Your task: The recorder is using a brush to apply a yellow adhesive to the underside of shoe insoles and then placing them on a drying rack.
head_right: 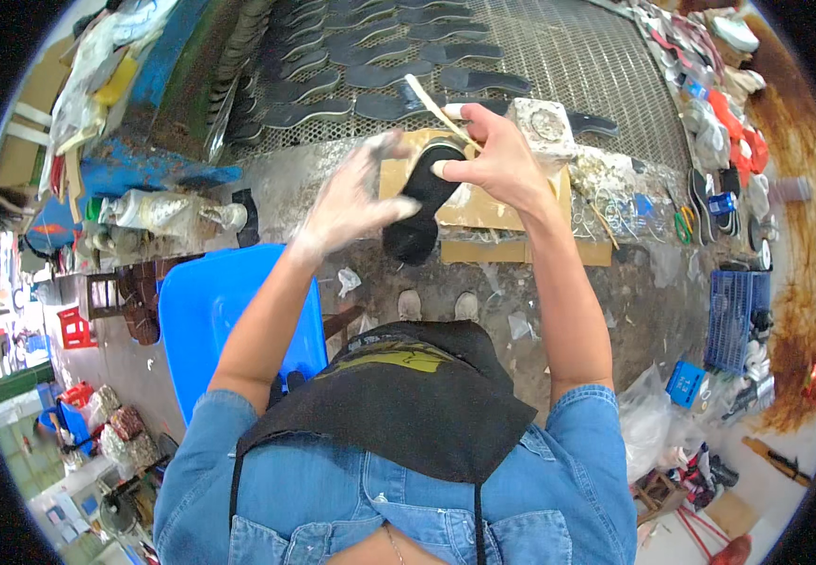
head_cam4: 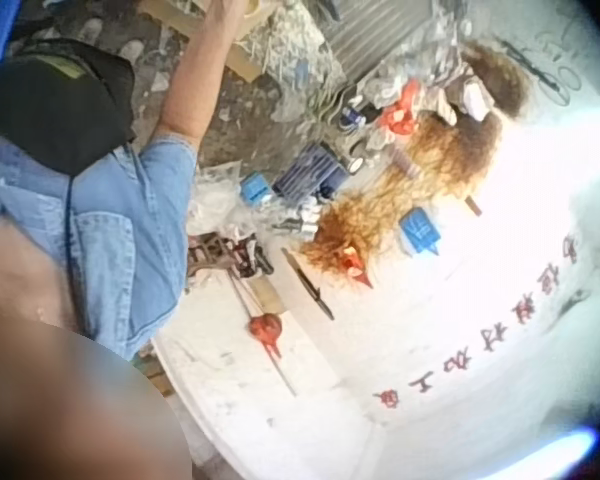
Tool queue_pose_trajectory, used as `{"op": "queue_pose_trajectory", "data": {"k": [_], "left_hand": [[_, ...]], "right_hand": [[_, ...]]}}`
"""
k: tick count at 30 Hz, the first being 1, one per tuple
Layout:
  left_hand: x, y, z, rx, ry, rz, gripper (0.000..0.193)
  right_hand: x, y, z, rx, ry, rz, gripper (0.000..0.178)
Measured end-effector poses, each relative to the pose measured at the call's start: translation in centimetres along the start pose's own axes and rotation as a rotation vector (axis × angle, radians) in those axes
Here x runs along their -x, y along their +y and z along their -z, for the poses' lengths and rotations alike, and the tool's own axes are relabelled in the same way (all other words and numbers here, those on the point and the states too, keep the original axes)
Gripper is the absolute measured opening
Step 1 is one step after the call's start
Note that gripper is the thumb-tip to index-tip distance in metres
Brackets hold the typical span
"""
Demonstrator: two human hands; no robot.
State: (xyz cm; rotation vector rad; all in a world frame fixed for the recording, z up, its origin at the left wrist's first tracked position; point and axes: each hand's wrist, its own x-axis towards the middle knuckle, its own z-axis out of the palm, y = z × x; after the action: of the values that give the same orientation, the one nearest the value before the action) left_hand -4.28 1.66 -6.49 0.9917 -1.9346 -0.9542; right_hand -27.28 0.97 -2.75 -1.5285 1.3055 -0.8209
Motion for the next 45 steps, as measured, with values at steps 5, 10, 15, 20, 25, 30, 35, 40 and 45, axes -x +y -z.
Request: {"op": "queue_pose_trajectory", "data": {"k": [5, 10, 15, 20, 25, 30, 35, 40, 45], "left_hand": [[-2.2, -2.4, -0.1, 0.286, -0.025, 0.163, 0.052], [-2.5, 1.0, 0.6, -0.097, -0.033, 0.319, 0.057], [-1.5, -0.6, 0.2, 0.136, 0.017, 0.303, 0.054], [-1.5, 0.5, -0.1, 0.545, 0.085, 0.289, 0.061], [-1.9, 0.2, 0.9, 0.731, 0.012, 0.476, 0.056], [-2.5, -0.8, 0.7, 0.728, -0.006, 0.525, 0.05], [-2.1, -3.2, 1.0, 0.977, 0.164, 0.564, 0.048], [-2.4, -4.0, -0.5, 0.914, 0.158, 0.629, 0.045], [-3.3, -5.3, -1.3, 0.743, 0.135, 0.709, 0.087]], "right_hand": [[1.6, 0.1, -0.4, -0.007, 0.505, -0.018, 0.048], [5.2, -1.7, -2.6, 0.488, 0.602, 0.123, 0.03], [5.7, -1.4, -2.6, 0.645, 0.611, 0.301, 0.026], [6.3, -2.0, -2.0, 0.426, 0.638, 0.265, 0.025], [7.8, -0.8, -1.6, 0.418, 0.524, 0.257, 0.029], [12.3, 3.8, 1.6, 0.305, 0.343, 0.083, 0.029], [14.1, 14.7, 5.0, 0.67, 0.68, -0.282, 0.029], [12.5, 17.4, 4.8, 0.886, 0.663, -0.236, 0.028], [15.1, 18.9, 6.4, 0.258, 0.401, -0.352, 0.037]]}}
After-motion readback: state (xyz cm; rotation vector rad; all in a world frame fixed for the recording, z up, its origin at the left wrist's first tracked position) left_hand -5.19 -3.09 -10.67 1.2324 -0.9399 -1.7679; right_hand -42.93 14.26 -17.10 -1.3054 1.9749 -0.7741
